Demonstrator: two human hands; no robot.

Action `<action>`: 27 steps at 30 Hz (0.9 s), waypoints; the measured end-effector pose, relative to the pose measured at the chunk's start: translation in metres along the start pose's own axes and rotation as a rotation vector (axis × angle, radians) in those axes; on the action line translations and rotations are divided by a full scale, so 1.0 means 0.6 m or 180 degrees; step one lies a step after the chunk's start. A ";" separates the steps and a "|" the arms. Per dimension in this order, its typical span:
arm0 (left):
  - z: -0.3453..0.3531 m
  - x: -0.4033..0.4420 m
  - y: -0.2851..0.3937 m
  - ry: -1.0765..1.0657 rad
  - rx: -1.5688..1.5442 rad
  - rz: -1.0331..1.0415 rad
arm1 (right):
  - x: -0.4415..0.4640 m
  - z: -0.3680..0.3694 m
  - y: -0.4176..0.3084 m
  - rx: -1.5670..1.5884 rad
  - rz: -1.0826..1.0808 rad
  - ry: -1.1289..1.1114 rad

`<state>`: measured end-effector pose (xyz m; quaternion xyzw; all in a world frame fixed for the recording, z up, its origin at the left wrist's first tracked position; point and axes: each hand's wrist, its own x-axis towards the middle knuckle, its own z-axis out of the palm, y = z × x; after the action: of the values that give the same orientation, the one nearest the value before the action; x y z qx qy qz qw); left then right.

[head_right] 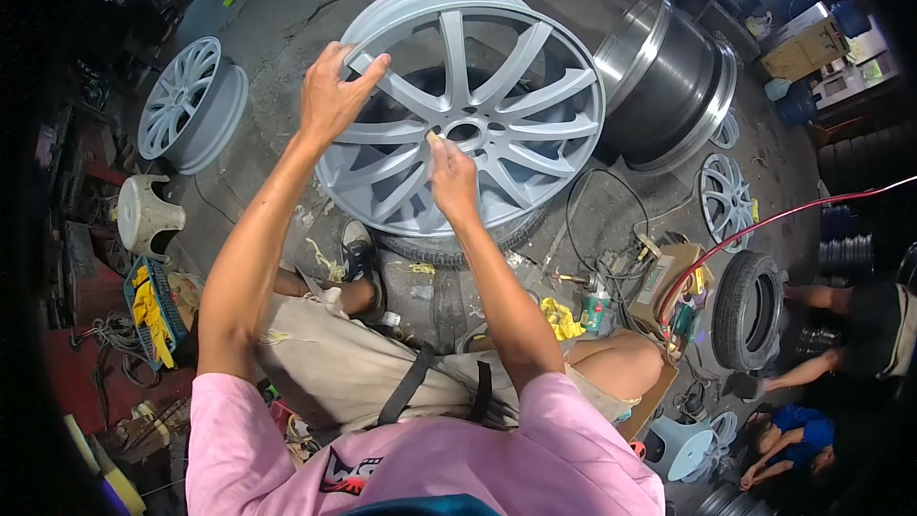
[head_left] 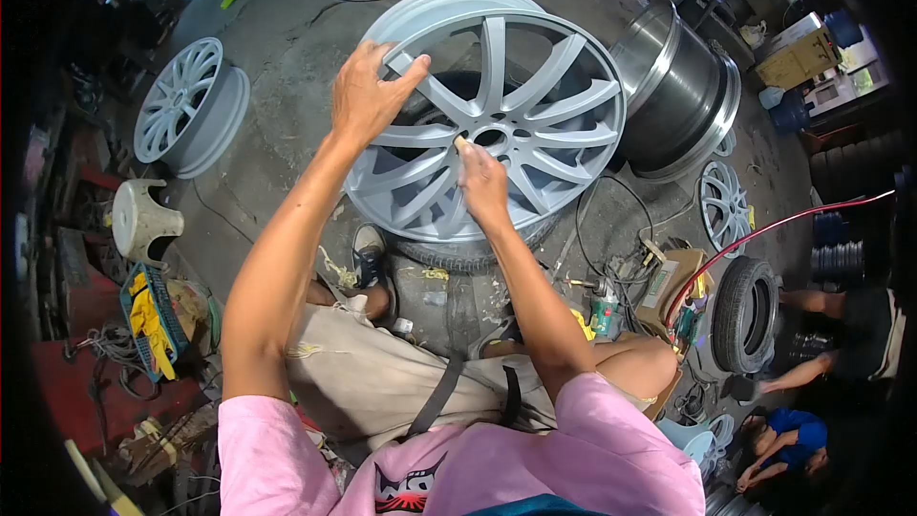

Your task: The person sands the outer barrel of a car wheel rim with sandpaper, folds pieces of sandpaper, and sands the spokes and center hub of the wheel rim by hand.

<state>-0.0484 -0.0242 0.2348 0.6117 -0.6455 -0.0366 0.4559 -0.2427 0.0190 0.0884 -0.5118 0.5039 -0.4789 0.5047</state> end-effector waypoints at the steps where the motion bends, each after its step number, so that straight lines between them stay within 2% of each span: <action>1: 0.000 -0.004 -0.001 0.0055 0.0059 -0.0005 | 0.012 0.010 0.015 -0.0143 -0.0158 -0.0061; 3: -0.002 -0.002 -0.001 0.0072 0.0081 -0.0042 | -0.001 0.018 -0.016 -0.0189 0.0002 0.0002; 5: -0.003 -0.002 0.000 -0.0070 0.0177 -0.0152 | -0.015 0.011 -0.019 0.0456 0.0380 -0.0106; 9: 0.001 -0.003 0.002 -0.0095 -0.0008 -0.0077 | -0.005 0.027 -0.024 0.0818 0.0472 0.0057; 12: -0.004 -0.002 0.002 -0.0007 0.0064 -0.0094 | -0.004 0.033 -0.042 0.1303 0.0889 0.0120; 17: 0.003 -0.002 -0.001 -0.0087 0.0095 -0.0063 | -0.004 0.040 -0.038 0.1763 0.0845 0.0246; 21: -0.002 0.002 -0.004 -0.0017 0.0032 -0.0129 | 0.008 0.044 -0.052 0.1963 0.1134 0.0225; 23: 0.003 -0.004 -0.010 0.0145 0.0216 0.0126 | 0.001 0.037 -0.046 0.3048 0.1249 0.0204; 27: 0.002 0.002 -0.004 0.0043 0.0073 -0.0046 | 0.043 0.033 -0.022 0.4043 0.1743 0.0239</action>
<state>-0.0473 -0.0262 0.2335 0.6217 -0.6384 -0.0283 0.4529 -0.2217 -0.0065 0.1003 0.0455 0.2541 -0.5539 0.7916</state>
